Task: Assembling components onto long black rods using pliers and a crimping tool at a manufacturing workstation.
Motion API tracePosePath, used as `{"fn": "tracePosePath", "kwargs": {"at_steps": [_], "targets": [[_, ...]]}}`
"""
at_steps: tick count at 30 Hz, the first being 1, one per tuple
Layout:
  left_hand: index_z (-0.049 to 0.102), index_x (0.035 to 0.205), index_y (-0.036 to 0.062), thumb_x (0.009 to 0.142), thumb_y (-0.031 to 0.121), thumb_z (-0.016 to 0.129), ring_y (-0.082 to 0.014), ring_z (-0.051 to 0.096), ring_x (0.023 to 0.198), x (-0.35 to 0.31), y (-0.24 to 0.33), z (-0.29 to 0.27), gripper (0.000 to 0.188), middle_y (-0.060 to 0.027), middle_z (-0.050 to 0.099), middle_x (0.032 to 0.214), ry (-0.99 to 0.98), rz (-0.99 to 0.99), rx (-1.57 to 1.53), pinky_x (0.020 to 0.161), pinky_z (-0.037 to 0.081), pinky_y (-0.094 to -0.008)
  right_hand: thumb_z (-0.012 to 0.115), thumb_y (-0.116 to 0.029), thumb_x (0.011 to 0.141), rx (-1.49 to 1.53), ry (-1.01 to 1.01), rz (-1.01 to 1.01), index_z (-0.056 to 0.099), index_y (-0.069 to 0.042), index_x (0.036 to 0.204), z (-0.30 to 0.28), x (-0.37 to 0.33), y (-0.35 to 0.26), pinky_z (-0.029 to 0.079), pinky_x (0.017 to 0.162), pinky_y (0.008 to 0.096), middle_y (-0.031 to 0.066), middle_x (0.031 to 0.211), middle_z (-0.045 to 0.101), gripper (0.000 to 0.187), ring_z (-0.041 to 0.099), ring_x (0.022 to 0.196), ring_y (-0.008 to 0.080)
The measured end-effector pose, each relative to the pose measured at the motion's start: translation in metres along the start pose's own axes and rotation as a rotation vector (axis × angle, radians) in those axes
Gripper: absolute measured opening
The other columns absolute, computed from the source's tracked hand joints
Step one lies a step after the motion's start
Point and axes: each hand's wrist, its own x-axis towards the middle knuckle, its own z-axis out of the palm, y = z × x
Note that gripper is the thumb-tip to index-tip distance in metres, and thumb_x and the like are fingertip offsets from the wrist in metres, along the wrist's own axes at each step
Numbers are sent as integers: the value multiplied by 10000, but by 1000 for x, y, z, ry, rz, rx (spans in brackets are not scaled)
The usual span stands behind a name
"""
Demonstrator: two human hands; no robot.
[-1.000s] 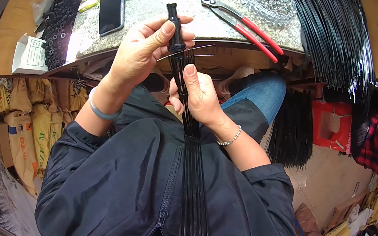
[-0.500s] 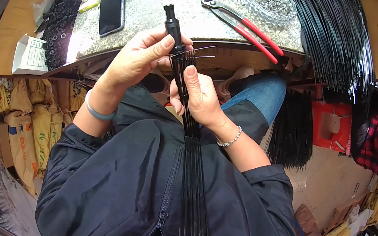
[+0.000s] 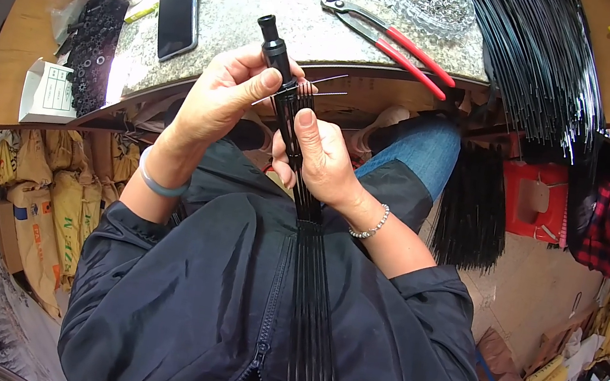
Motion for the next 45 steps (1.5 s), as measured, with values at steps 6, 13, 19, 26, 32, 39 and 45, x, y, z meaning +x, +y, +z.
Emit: {"fn": "tracePosePath", "kwargs": {"at_steps": [6,13,19,26,32,39,45], "targets": [[590,1025,1,885,186,595,-86,587,822,1,-5,1,233,-58,639,921,17,23,-14,727,475,-226,302,-510,938,4,1,10,459,32,1120,-1,0,1,398,407,222,52,585,496,593,486,431,114],[562,1101,-16,875,223,612,-92,589,809,-2,-6,2,333,-64,633,957,40,19,28,726,482,-235,308,-508,937,8,37,-9,483,42,1102,1,0,0,394,399,225,46,570,484,600,480,422,116],[382,1307,-39,813,101,647,-190,607,939,-14,-2,14,578,-179,547,1195,-16,140,192,758,513,-278,220,-549,934,-161,-38,-109,517,3,727,-6,3,-2,394,392,228,65,465,474,660,466,389,131],[515,1164,-72,817,-14,611,-135,628,661,-17,8,21,364,-115,627,966,58,-20,-3,592,532,-242,228,-560,928,-39,-49,-40,481,-18,720,-3,0,-2,401,394,238,67,464,462,633,453,378,137],[541,1169,-58,791,-40,623,-151,640,637,-8,6,8,387,-137,648,999,-10,-67,-150,567,539,-242,219,-558,929,-9,-69,-13,460,-32,700,-4,2,-6,390,393,250,72,453,449,622,440,363,147],[598,1034,-83,745,-48,662,-167,652,685,-18,17,16,298,-121,652,848,-11,-49,-63,628,539,-261,191,-517,950,-175,-66,-80,422,-39,656,3,-6,-18,382,403,259,79,464,469,607,433,363,165],[594,1041,-77,819,5,600,-169,647,584,-52,7,42,237,-139,657,835,-88,308,166,523,517,-253,357,-538,902,-195,-205,-214,500,15,1026,-4,-41,-6,458,662,262,76,810,584,584,567,696,129]]}}
